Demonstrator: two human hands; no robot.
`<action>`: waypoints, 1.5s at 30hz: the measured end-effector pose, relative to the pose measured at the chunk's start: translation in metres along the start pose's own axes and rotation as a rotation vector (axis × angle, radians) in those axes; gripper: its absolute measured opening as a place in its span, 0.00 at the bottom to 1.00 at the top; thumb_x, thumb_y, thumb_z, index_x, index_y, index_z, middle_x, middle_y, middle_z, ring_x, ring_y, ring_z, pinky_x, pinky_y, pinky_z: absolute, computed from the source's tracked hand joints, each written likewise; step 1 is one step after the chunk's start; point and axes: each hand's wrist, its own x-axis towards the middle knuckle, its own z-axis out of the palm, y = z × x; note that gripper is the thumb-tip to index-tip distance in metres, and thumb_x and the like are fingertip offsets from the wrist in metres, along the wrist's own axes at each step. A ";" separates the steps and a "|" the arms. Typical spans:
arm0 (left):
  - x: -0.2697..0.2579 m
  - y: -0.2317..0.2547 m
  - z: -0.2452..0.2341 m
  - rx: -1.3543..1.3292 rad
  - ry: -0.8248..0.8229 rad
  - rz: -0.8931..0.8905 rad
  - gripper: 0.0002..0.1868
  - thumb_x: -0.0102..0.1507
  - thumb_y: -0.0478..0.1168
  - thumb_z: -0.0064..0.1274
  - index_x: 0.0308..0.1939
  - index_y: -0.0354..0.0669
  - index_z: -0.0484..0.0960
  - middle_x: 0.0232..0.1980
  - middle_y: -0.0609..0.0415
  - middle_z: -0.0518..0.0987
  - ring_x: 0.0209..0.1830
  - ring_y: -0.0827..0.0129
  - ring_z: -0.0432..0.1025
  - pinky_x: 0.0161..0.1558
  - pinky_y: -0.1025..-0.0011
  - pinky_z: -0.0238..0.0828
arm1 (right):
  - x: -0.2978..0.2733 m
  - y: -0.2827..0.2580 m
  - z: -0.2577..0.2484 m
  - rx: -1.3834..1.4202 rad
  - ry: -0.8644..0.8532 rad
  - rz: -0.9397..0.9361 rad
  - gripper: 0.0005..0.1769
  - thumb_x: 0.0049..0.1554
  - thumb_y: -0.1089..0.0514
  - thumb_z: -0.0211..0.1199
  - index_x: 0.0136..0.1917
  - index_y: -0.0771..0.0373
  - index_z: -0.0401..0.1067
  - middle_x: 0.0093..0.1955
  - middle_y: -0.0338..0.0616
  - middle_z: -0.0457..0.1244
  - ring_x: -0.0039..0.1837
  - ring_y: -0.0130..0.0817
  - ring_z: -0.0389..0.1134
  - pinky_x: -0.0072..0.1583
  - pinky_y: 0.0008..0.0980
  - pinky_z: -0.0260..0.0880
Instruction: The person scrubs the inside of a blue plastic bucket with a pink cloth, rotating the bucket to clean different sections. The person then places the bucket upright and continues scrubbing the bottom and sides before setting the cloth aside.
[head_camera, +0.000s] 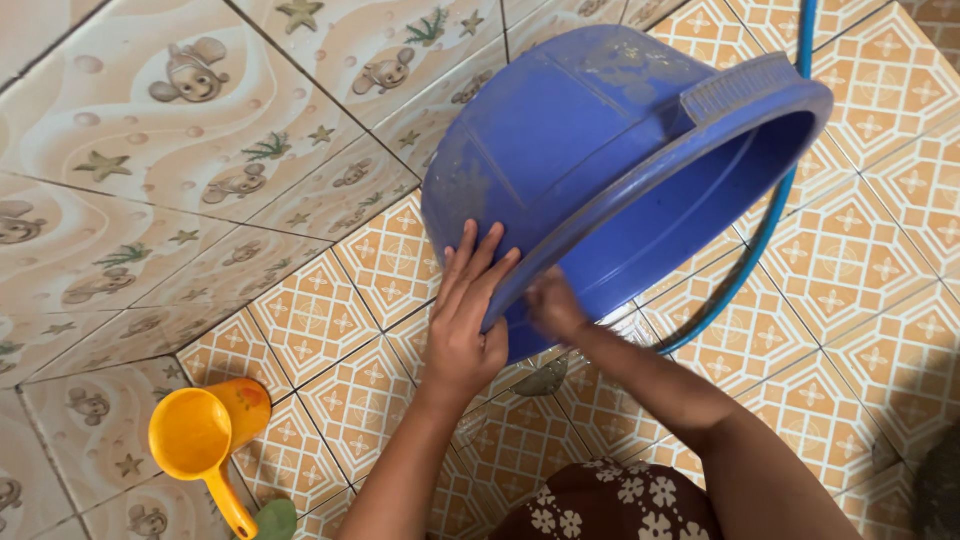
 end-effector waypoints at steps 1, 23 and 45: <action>0.001 0.001 0.001 -0.005 -0.002 0.001 0.34 0.53 0.20 0.41 0.64 0.37 0.78 0.75 0.42 0.71 0.82 0.45 0.56 0.81 0.42 0.47 | -0.015 0.012 0.009 -0.217 -0.020 0.054 0.18 0.65 0.66 0.48 0.67 0.65 0.66 0.50 0.56 0.62 0.49 0.48 0.61 0.48 0.50 0.60; 0.015 0.000 -0.008 -0.032 -0.131 -0.037 0.43 0.51 0.19 0.43 0.71 0.48 0.70 0.79 0.50 0.64 0.85 0.50 0.48 0.80 0.42 0.40 | -0.019 -0.209 -0.129 -1.809 0.060 -0.992 0.23 0.51 0.62 0.63 0.61 0.59 0.79 0.65 0.48 0.68 0.62 0.51 0.66 0.61 0.47 0.66; 0.031 0.018 0.028 0.090 -0.287 0.154 0.43 0.53 0.24 0.49 0.73 0.54 0.69 0.81 0.56 0.62 0.85 0.50 0.50 0.77 0.33 0.42 | -0.021 -0.062 -0.173 -1.676 0.250 -0.836 0.15 0.50 0.52 0.63 0.50 0.56 0.79 0.58 0.51 0.67 0.62 0.55 0.63 0.64 0.55 0.60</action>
